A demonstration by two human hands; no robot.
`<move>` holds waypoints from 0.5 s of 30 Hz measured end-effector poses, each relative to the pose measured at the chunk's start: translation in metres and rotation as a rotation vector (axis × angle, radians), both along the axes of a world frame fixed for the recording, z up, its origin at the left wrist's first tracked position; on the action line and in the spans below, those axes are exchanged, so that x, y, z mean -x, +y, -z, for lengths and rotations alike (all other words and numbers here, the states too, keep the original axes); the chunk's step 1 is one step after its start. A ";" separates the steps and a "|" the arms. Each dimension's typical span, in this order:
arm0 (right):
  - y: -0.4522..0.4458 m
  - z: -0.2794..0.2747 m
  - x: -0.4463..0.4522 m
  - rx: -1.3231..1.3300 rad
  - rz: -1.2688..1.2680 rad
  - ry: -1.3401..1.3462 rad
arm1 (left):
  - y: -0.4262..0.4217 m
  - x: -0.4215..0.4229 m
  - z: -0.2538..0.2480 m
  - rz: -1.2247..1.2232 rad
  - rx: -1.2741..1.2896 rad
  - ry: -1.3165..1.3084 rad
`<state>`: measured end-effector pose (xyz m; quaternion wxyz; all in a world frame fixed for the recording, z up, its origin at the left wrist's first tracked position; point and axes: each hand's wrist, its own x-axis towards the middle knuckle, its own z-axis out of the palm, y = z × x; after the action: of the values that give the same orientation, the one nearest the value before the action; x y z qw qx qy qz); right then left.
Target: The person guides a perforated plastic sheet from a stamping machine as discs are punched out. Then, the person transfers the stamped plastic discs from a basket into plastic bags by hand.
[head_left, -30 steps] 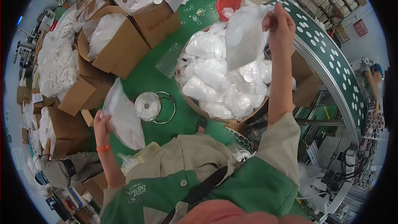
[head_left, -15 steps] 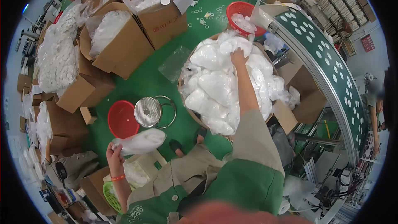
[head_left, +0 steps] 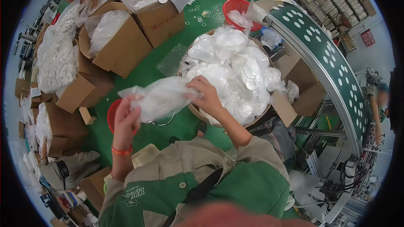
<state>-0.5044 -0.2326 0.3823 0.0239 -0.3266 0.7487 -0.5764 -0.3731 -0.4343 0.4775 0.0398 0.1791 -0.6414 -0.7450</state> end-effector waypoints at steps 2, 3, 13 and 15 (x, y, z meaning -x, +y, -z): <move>0.014 -0.011 0.006 0.074 0.079 0.117 | -0.001 0.028 -0.016 0.013 0.087 0.086; 0.022 -0.016 0.009 0.072 0.082 0.117 | -0.004 0.044 -0.017 0.059 0.114 0.092; 0.117 0.094 0.116 -0.116 0.924 0.231 | 0.036 0.184 0.085 0.314 0.960 0.360; 0.151 0.128 0.133 -0.346 0.939 0.081 | 0.035 0.158 0.094 0.540 0.826 0.291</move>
<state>-0.6375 -0.0816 0.2545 -0.2134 0.0318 0.8998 -0.3792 -0.5313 -0.3996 0.3836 0.0021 -0.1290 -0.8933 -0.4305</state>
